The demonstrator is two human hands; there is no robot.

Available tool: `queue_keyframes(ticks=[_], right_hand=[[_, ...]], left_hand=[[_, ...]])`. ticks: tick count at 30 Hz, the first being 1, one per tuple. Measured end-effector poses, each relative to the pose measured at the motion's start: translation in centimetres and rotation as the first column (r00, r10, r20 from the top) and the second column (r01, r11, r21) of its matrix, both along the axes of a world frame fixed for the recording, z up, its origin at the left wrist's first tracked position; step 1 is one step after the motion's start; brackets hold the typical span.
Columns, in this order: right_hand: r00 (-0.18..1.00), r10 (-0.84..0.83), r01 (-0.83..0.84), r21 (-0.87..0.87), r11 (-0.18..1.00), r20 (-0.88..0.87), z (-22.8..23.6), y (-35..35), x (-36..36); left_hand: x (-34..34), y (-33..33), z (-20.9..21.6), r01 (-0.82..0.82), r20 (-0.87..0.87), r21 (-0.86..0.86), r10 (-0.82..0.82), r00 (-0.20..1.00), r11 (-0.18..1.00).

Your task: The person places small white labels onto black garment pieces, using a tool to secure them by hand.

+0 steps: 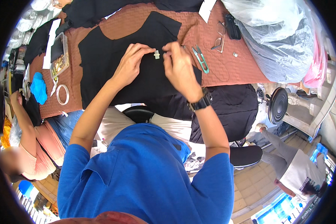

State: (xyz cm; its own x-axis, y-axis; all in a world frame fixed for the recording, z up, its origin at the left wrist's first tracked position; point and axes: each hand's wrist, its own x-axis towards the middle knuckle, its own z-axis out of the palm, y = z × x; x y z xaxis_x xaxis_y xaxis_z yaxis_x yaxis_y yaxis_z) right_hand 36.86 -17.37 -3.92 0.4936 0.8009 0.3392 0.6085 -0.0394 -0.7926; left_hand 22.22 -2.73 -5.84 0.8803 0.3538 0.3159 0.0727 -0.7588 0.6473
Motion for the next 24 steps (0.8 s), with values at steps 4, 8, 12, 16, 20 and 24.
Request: queue_keyframes(ticks=[4,8,12,16,20,24], right_hand=[[0.993,0.114,-0.113,-0.076,0.991,0.014,-0.5,2.1,1.8],[0.970,0.183,-0.148,-0.211,0.966,0.158,-1.6,3.7,2.6],[0.974,0.212,-0.171,-0.358,0.918,0.080,-0.9,4.7,3.1],[0.962,0.266,-0.219,-0.414,0.883,0.059,-1.3,5.3,4.1],[0.934,0.343,-0.270,-0.430,0.862,0.102,-1.6,5.6,5.0],[0.938,0.341,-0.274,-0.474,0.837,0.061,-1.1,6.0,5.0]], left_hand=[[-1.0,-2.3,-0.6,-0.022,0.037,0.057,0.020,0.999,0.998],[-1.0,-3.5,-1.3,-0.079,0.066,0.150,0.070,0.995,0.986],[-1.1,-3.4,-1.9,-0.107,0.082,0.146,0.095,0.992,0.984],[-1.2,-3.5,-1.7,-0.129,0.064,0.162,0.120,0.991,0.978],[-1.5,-3.6,-1.7,-0.141,0.071,0.186,0.130,0.989,0.972],[-1.4,-3.7,-1.6,-0.149,0.074,0.194,0.136,0.988,0.970]])
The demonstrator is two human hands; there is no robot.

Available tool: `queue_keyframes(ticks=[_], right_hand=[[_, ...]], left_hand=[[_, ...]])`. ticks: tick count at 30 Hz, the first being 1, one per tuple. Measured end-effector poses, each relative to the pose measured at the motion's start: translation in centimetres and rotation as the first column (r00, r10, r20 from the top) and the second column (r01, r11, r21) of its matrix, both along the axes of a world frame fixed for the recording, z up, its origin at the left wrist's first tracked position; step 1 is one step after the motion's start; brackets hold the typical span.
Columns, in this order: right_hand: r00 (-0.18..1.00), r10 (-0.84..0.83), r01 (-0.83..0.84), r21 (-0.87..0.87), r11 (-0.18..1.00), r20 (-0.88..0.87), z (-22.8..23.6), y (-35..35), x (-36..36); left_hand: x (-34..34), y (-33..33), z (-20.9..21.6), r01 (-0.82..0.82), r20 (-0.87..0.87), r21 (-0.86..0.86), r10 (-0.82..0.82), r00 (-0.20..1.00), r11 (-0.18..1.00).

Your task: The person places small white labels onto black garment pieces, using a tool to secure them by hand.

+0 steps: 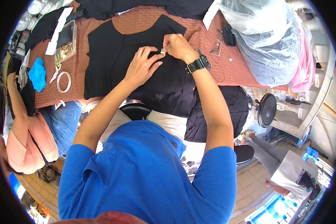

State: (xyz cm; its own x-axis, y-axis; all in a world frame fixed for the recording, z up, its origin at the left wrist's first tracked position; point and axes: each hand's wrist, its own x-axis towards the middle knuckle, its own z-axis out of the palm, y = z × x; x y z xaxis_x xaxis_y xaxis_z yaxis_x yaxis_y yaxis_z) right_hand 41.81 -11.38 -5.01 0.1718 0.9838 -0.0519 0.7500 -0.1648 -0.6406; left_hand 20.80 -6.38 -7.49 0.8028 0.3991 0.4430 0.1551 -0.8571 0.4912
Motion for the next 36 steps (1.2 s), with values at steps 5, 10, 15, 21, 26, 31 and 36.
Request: queue_keyframes(ticks=[5,10,15,21,26,31,36], right_hand=[[0.994,-0.023,0.014,-0.083,0.996,-0.111,0.0,0.4,0.4],[0.980,-0.041,0.010,-0.154,0.988,-0.193,0.6,0.5,0.5],[0.982,-0.044,0.008,-0.191,0.982,-0.185,0.9,0.7,0.0],[0.938,-0.155,0.098,-0.191,0.977,-0.311,0.7,0.6,0.5],[0.754,-0.260,0.391,0.094,0.916,-0.603,1.7,-1.8,0.9],[0.768,-0.416,0.536,0.132,0.834,-0.487,3.4,-6.3,4.0],[0.844,-0.535,0.532,0.185,0.826,-0.039,1.6,-10.6,7.4]], left_hand=[[-0.1,0.1,0.0,-0.006,-0.007,0.000,0.006,1.000,1.000],[0.0,0.1,-0.3,-0.003,0.006,0.067,0.003,1.000,0.998],[0.1,-0.3,-0.6,-0.009,-0.070,0.214,0.025,0.997,0.977],[0.0,-0.1,-0.6,0.024,-0.053,0.200,-0.013,0.999,0.980],[-0.2,-0.1,-0.3,0.051,-0.089,0.173,-0.036,0.995,0.984],[-0.2,-0.1,-0.7,0.072,-0.178,0.188,-0.038,0.983,0.980],[-0.1,-0.2,-0.6,0.090,-0.214,0.193,-0.048,0.976,0.977]])
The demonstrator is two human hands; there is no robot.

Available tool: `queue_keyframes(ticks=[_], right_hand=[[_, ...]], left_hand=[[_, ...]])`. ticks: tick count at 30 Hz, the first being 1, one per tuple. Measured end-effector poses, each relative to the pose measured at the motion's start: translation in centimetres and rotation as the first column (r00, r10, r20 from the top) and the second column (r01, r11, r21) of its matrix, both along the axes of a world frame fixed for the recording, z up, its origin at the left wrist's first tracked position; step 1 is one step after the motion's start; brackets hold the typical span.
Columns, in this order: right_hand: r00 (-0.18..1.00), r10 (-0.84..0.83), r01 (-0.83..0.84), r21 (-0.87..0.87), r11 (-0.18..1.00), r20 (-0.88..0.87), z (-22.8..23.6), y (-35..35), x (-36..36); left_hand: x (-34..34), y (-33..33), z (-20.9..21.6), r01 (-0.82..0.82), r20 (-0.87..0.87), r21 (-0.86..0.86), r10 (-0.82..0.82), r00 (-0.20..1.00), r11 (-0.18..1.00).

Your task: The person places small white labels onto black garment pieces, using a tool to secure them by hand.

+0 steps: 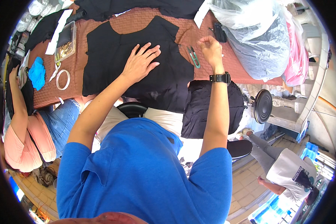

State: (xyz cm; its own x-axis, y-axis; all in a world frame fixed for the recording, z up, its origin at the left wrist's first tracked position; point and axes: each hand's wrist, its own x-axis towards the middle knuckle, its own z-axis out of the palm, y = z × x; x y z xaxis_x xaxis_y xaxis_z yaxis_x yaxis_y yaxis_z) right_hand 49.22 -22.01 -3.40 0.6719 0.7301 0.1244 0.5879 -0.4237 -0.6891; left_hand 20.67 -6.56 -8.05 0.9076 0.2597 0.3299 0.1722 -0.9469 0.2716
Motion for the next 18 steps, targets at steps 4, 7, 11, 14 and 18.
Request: queue_keyframes(ticks=[4,7,11,14,18], right_hand=[[0.957,-0.031,0.052,-0.064,0.997,0.290,-1.8,-1.7,0.4],[0.920,-0.086,0.134,-0.100,0.986,0.383,-2.6,-2.4,0.5],[0.927,-0.044,0.028,0.048,0.998,0.372,-3.3,-2.5,0.8],[0.910,-0.052,0.041,0.033,0.999,0.410,-4.3,-0.1,0.3],[0.884,-0.015,0.053,-0.069,0.996,0.467,-4.0,3.3,-1.3]], left_hand=[[-0.3,0.0,0.1,-0.001,-0.025,0.001,0.002,1.000,1.000],[-0.4,0.0,0.1,-0.006,-0.047,0.016,0.007,0.999,1.000],[-0.6,-0.1,0.2,0.005,-0.032,0.016,-0.005,0.999,1.000],[-0.5,-0.1,0.0,-0.002,-0.054,0.015,0.003,0.999,1.000],[-0.7,-0.1,0.0,-0.021,-0.044,0.037,0.022,0.999,0.999]])
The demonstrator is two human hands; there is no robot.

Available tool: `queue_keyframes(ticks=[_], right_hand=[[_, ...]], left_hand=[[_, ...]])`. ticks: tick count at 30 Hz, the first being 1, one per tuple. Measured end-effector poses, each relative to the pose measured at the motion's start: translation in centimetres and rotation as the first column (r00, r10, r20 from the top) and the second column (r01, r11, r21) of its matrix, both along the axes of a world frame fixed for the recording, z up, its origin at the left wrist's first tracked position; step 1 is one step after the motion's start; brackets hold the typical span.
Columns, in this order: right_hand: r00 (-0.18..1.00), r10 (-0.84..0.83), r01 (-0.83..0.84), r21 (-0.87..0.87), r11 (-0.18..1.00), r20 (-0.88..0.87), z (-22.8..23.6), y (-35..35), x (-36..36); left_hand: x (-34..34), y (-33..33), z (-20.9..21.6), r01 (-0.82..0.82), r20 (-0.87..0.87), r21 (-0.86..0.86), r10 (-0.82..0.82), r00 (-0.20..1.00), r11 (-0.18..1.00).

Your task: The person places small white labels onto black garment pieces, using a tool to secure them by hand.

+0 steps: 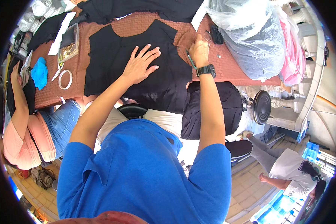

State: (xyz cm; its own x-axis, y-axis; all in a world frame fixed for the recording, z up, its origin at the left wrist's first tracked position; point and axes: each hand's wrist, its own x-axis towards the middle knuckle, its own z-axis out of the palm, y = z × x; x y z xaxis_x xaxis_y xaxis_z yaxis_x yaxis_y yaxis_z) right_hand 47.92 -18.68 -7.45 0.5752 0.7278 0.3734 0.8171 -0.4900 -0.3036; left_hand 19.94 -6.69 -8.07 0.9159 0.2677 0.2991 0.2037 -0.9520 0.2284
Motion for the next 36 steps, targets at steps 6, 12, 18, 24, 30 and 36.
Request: queue_keyframes(ticks=[6,12,18,24,30,36], right_hand=[[0.982,-0.071,0.113,-0.251,0.961,0.173,0.6,1.8,-0.5],[0.986,-0.053,0.091,-0.246,0.965,0.160,-0.5,2.2,0.7],[0.889,0.018,0.118,-0.266,0.957,0.458,-3.0,-2.5,4.4],[0.973,-0.003,0.051,0.201,0.978,-0.233,9.1,-6.5,-2.8],[0.795,0.320,0.164,0.692,0.703,-0.515,15.5,-8.6,-6.4],[0.879,0.214,-0.099,0.277,0.956,-0.425,6.2,0.5,-4.1]], left_hand=[[-1.3,-0.1,1.5,-0.050,0.249,-0.139,0.083,0.965,0.989],[-6.8,-1.2,3.2,-0.132,0.390,-0.325,0.260,0.883,0.936],[-11.4,-0.9,3.4,-0.199,0.371,-0.508,0.422,0.827,0.838],[-14.5,0.0,4.2,-0.354,0.292,-0.561,0.579,0.761,0.748],[-13.9,6.7,2.4,-0.651,0.193,-0.305,0.715,0.672,0.695],[-9.9,12.5,2.9,-0.820,-0.298,-0.368,0.780,0.551,0.438]])
